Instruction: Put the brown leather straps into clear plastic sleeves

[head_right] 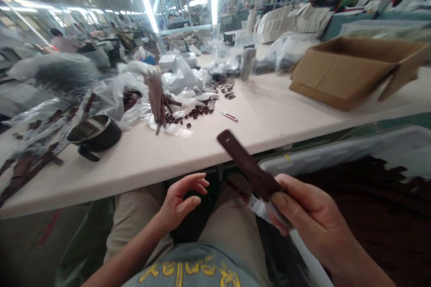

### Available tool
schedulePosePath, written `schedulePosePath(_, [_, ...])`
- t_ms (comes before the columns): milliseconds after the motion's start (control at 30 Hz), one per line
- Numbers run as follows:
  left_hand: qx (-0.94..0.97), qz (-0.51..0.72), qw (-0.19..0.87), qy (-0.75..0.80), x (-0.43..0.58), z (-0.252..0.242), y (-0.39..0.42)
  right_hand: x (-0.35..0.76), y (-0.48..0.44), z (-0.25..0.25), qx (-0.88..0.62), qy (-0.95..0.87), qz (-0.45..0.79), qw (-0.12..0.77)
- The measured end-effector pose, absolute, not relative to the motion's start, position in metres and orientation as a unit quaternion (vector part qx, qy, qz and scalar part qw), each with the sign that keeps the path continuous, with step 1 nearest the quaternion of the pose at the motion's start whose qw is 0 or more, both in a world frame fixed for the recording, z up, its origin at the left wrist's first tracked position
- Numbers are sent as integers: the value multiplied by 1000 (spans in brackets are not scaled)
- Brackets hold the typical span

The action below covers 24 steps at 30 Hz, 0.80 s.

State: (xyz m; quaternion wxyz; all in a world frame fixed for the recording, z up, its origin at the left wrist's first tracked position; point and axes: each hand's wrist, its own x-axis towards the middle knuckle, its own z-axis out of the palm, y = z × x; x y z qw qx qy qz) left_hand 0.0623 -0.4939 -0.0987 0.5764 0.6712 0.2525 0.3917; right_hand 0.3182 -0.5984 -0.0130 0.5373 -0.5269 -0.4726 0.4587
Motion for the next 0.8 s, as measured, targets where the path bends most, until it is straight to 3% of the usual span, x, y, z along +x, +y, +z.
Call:
schedulePosePath(133, [598, 415, 649, 221, 53, -76, -500, 314, -593, -32, -547, -560, 555, 281])
schedulePosePath(233, [591, 397, 618, 334, 42, -71, -501, 295, -574, -53, -548, -583, 569, 190])
schedulePosePath(467, [532, 357, 615, 459, 53, -133, -509, 250, -563, -90, -584, -661, 403, 242])
schedulePosePath(600, [508, 370, 635, 449, 73, -162, -515, 238, -565, -125, -582, -710, 290, 273])
schedulePosePath(800, [475, 355, 704, 389, 70, -165, -510, 247, -561, -151, -511, -787, 43, 343])
